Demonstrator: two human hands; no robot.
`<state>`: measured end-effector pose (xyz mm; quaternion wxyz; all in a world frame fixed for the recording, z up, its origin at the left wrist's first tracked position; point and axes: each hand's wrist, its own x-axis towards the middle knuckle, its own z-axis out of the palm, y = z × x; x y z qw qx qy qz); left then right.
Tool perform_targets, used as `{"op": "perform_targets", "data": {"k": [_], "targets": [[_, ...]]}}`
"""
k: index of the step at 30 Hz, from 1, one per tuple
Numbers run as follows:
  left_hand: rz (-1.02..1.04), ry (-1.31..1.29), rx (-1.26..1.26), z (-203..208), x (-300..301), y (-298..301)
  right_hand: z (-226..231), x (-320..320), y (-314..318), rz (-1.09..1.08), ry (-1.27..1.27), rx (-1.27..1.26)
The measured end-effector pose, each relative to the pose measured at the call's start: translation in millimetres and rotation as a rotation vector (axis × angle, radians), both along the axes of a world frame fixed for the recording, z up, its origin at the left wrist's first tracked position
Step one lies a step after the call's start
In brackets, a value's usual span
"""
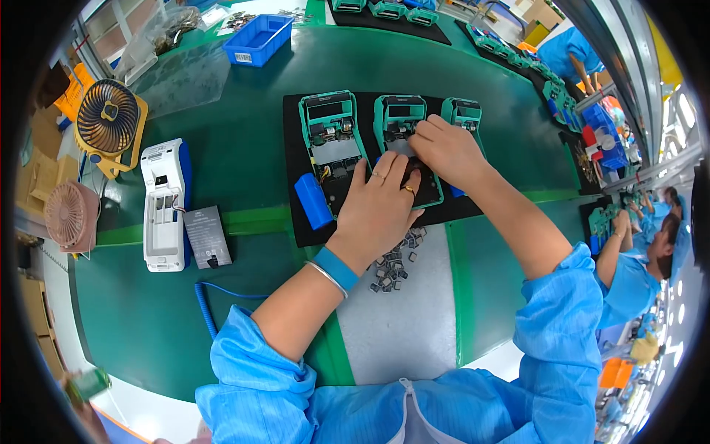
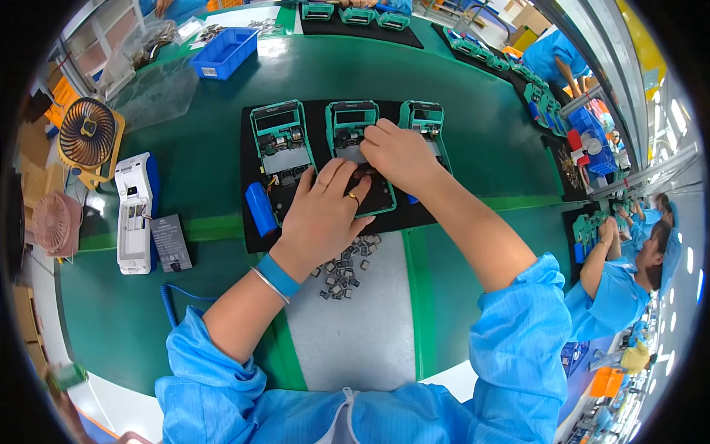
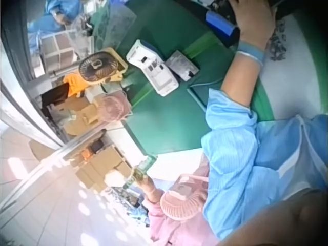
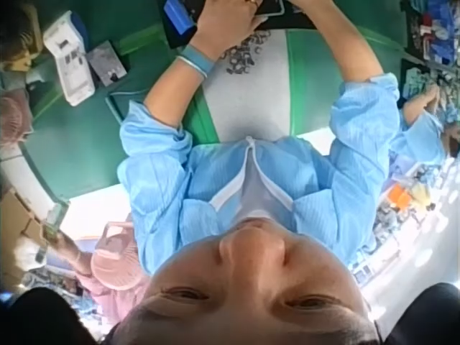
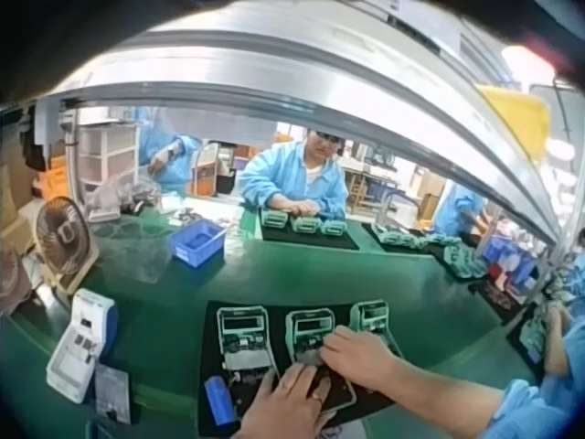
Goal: The person assembles electronic handheld terminals by inserting components and batteries into their casings. They adjust a small desk fan, install a battery into a handheld device and place it on an overhead shelf, and continue assembling components into terminal casings.
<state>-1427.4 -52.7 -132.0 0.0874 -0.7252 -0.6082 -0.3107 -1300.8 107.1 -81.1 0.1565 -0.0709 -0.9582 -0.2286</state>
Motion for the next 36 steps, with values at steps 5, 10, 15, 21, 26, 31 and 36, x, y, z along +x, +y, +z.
{"op": "perform_targets", "data": {"k": [5,10,15,21,26,31,36], "targets": [[-0.001,0.005,-0.041,0.3,-0.5,-1.1,8.7,-5.8,-3.3,-0.076,-0.031,-0.06],[0.018,0.04,-0.014,-0.3,2.5,1.0,11.7,-13.9,-2.0,-0.169,-0.068,0.011],[0.019,0.039,-0.022,1.8,3.6,1.4,11.8,0.1,-23.0,-0.245,0.126,-0.149],[0.047,0.013,0.007,-2.7,5.1,-1.1,-4.1,55.3,-102.4,-0.072,0.376,-0.641],[0.041,0.026,0.025,0.4,8.1,0.3,-41.5,84.9,-150.7,-0.152,0.292,-0.761],[0.048,0.049,0.016,0.1,6.3,0.0,-44.6,82.0,-160.3,-0.253,0.29,-0.818],[0.042,0.045,0.032,0.0,6.8,0.3,-39.0,78.9,-152.6,-0.285,0.202,-0.766]]}}
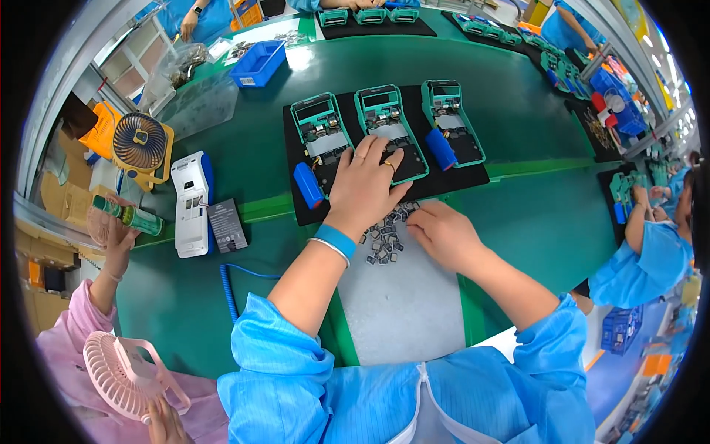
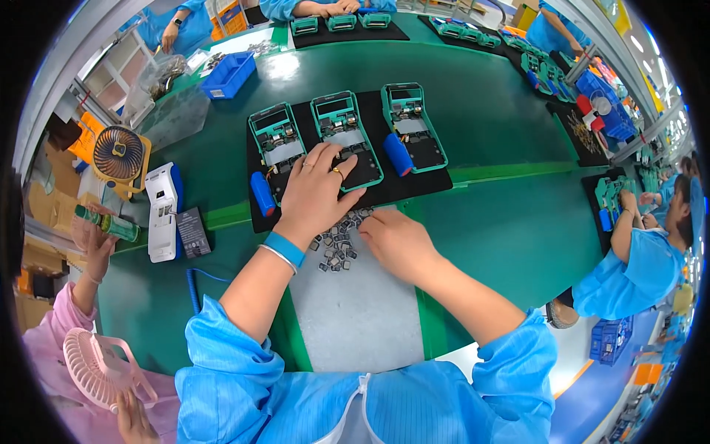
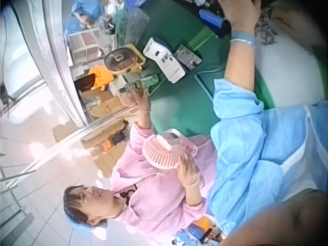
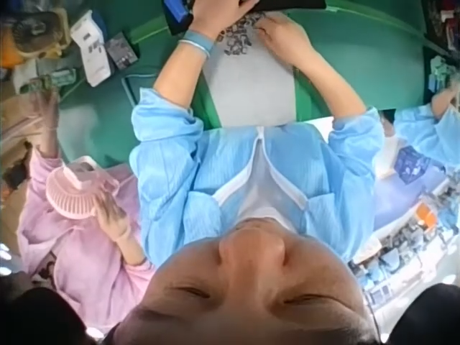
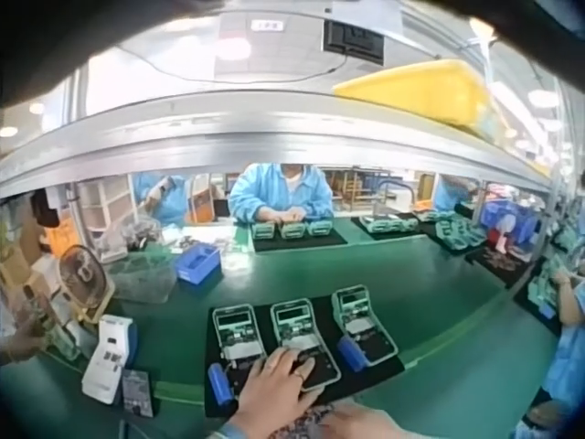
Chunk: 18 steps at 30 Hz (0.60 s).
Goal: The person assembles electronic handheld terminals by inserting components and batteries into their casings. They adjust a small desk fan, install a battery into a handheld device and place it on an overhead shelf, and continue assembling components into terminal casings.
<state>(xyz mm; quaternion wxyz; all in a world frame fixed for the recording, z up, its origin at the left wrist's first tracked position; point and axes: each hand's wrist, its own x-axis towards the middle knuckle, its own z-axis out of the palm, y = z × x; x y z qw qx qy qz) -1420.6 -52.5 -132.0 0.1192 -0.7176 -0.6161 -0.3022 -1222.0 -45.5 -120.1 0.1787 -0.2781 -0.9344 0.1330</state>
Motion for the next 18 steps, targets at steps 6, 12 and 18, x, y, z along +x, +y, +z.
{"op": "perform_targets", "data": {"k": [6,12,18], "targets": [[0.01,0.004,-0.017,3.2,0.7,-1.3,9.3,8.3,11.1,0.089,-0.114,-0.068],[0.015,-0.008,-0.071,4.2,5.7,2.5,12.5,4.4,7.4,0.138,-0.257,0.166],[-0.222,-0.127,-0.063,35.4,54.4,34.6,9.0,2.8,6.1,0.217,-0.413,0.295]]}}
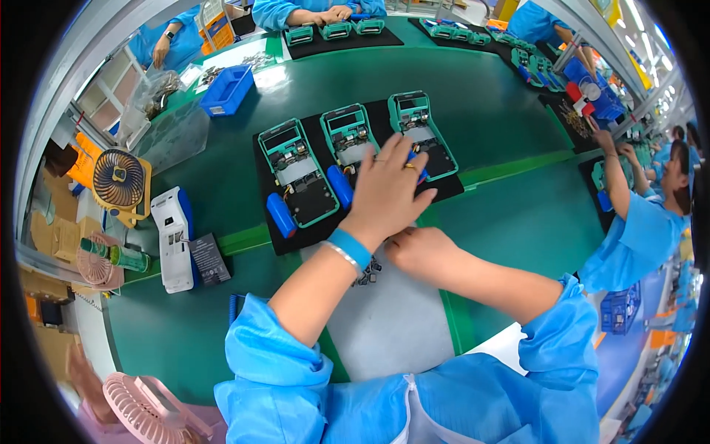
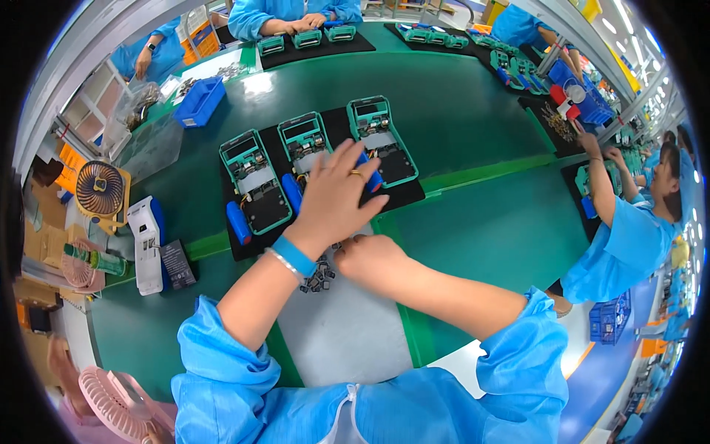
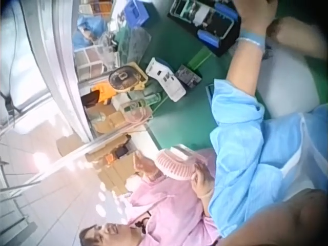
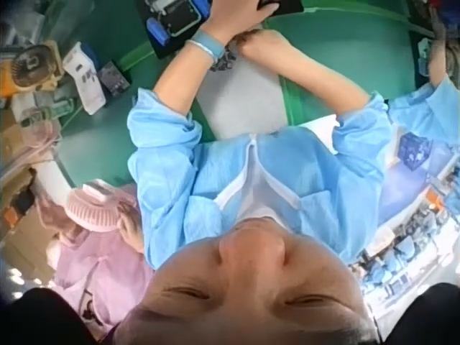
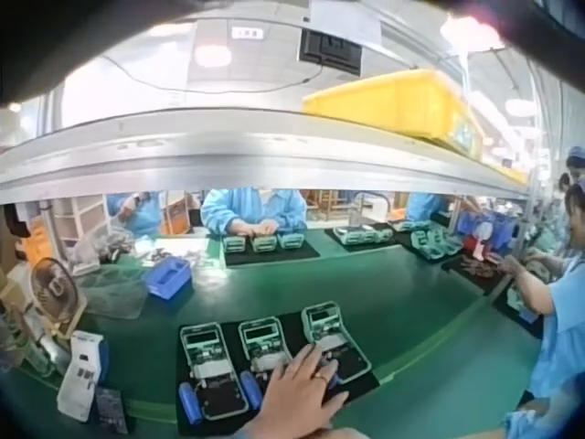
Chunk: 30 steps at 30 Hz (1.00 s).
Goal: The person assembles electronic handheld terminals by inserting components and batteries into their casings. They adjust a small desk fan, install a battery into a handheld device and place it on an overhead shelf, and continue assembling components into terminal casings.
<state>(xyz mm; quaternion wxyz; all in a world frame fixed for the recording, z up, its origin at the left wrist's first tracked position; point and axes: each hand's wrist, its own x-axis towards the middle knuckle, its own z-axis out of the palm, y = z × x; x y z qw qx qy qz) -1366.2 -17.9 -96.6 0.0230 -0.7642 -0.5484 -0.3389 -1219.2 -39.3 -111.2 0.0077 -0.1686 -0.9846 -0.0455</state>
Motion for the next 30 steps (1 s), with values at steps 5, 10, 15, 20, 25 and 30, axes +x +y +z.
{"op": "perform_targets", "data": {"k": [5,10,15,20,25,30], "targets": [[0.013,0.154,-0.047,-19.3,19.4,38.2,73.4,22.7,32.5,-0.213,-0.032,-0.283],[-0.021,0.135,-0.019,-25.8,5.9,44.5,107.4,44.5,92.1,-0.456,0.368,-0.342],[-0.073,0.063,0.036,-20.2,3.7,37.7,61.2,36.7,159.3,-0.278,0.388,-0.05],[-0.083,0.011,0.065,-22.8,0.8,35.4,40.4,13.4,181.8,-0.018,0.342,0.328],[-0.083,0.008,0.061,-23.2,0.3,35.9,32.3,5.7,188.0,0.002,0.32,0.38],[-0.076,-0.002,0.094,-25.4,2.1,36.5,35.5,5.8,190.5,0.029,0.236,0.452]]}}
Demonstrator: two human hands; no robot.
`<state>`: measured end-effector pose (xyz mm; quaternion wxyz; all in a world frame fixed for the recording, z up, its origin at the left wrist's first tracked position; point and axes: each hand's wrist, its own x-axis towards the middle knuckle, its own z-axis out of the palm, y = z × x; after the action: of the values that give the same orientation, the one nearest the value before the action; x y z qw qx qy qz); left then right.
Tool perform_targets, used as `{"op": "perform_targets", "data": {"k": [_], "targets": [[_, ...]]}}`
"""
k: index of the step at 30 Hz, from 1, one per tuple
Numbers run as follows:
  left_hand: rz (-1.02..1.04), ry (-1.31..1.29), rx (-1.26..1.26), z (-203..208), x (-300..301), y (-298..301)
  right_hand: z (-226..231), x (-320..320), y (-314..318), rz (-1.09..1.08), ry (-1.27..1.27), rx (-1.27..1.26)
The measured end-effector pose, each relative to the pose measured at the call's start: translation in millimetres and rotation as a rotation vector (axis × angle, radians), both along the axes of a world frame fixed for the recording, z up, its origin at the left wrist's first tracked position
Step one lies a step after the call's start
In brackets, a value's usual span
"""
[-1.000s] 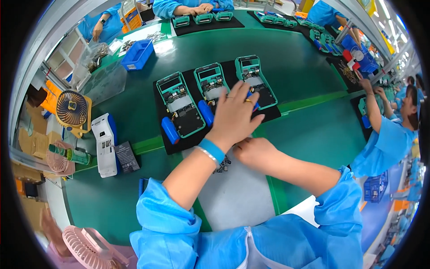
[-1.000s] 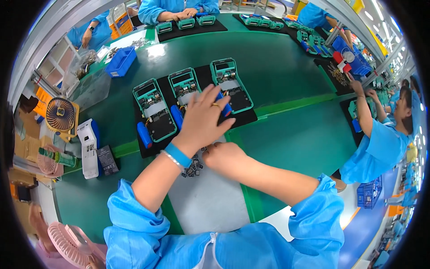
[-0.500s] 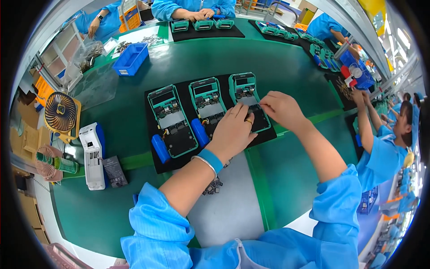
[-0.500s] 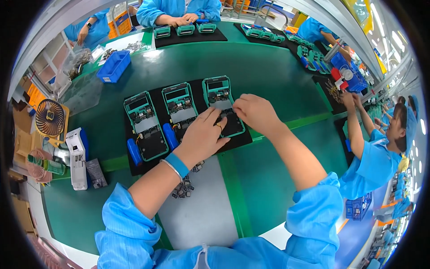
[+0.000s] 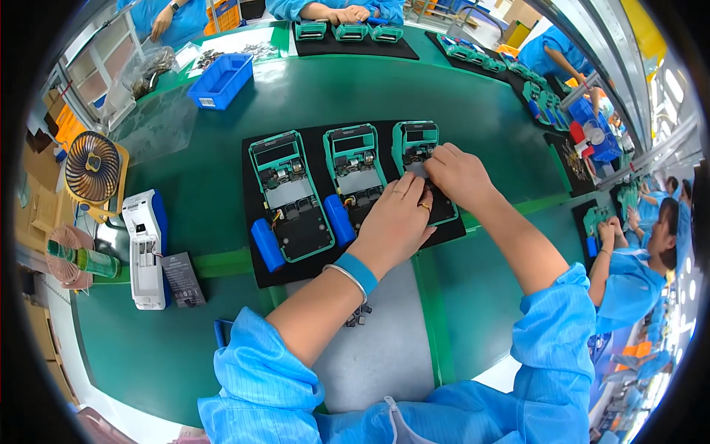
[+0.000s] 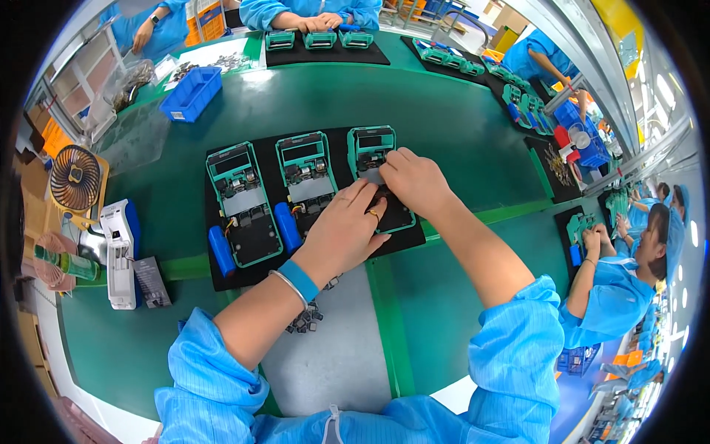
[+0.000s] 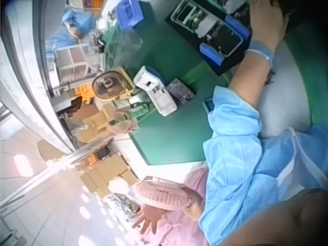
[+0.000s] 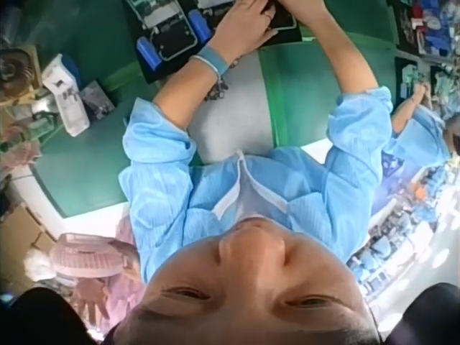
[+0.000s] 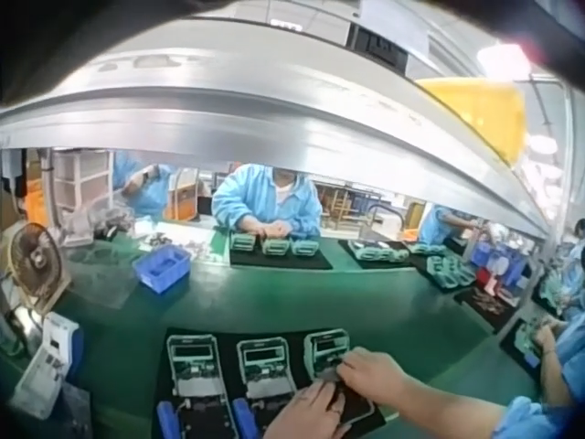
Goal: The person assembles electronic handheld terminals by inserting components and batteries into their casings. They adjust a small desk fan, install a battery into a handheld device and place it on an overhead shelf, and continue assembling components into terminal casings.
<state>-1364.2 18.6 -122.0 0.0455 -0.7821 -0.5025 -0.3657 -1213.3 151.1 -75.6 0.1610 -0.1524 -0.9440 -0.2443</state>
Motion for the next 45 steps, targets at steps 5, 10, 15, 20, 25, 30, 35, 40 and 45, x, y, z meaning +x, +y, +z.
{"op": "perform_targets", "data": {"k": [5,10,15,20,25,30,35,40,45], "targets": [[0.009,-0.011,0.023,-3.4,0.5,0.2,-0.9,-1.3,-3.9,-0.023,-0.031,-0.006],[0.011,-0.013,0.007,-2.2,-1.1,-0.6,1.5,-5.8,-8.5,-0.066,-0.062,-0.003],[0.004,-0.022,0.013,-3.6,-0.1,0.6,0.7,-6.0,-9.5,-0.085,-0.076,-0.002],[0.001,-0.021,0.001,-1.9,-0.2,-0.3,5.1,-7.7,-7.6,-0.023,-0.089,0.069],[-0.01,-0.03,-0.002,-0.6,0.2,-0.1,3.5,-7.4,-4.0,-0.035,-0.087,0.067],[-0.007,-0.011,-0.06,3.8,-0.7,-1.4,4.4,-3.7,0.4,-0.049,-0.072,0.029],[-0.009,0.001,-0.058,3.1,-1.4,0.2,5.6,-9.7,5.0,-0.065,-0.043,-0.048],[-0.018,0.022,-0.071,4.3,-1.5,0.2,13.0,-11.0,3.1,-0.172,-0.066,-0.052],[-0.002,0.084,-0.097,7.1,0.0,-1.6,12.3,-10.7,-2.6,-0.294,-0.079,-0.018]]}}
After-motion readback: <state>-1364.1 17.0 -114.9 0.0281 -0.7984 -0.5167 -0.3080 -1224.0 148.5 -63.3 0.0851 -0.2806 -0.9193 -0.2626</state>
